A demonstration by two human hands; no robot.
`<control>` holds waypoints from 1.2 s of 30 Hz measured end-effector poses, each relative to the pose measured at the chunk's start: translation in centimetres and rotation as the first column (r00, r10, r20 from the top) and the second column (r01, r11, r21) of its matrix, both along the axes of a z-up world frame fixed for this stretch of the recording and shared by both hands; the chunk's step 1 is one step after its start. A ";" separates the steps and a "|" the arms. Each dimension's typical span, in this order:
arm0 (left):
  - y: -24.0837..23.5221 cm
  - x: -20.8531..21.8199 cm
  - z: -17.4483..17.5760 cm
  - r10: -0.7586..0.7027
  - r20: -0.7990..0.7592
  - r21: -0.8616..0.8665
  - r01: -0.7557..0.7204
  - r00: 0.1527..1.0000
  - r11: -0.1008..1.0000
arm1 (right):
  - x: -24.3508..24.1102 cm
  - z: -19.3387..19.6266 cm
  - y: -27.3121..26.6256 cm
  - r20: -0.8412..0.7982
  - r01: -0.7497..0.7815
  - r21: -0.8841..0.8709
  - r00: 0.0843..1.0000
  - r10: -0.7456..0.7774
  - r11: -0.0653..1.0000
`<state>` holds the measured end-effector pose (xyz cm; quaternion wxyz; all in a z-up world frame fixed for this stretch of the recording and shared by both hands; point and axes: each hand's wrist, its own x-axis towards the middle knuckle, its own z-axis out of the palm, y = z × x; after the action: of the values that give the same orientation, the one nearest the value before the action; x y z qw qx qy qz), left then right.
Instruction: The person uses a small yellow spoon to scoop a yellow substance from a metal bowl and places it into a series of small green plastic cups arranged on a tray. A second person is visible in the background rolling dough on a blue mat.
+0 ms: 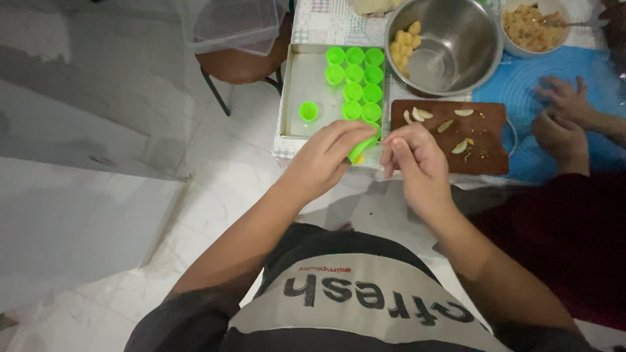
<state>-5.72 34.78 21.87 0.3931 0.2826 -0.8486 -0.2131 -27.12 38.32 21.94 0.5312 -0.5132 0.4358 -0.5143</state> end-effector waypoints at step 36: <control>-11.9 17.4 1.9 -0.166 -0.173 0.015 0.171 0.971 0.985 | 19.5 0.3 -7.1 0.557 0.118 0.095 0.817 -0.151 0.988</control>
<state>11.65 22.84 23.80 0.4407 0.1963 -0.8294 -0.2818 -7.59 31.22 22.27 0.6124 -0.2916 0.3096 -0.6664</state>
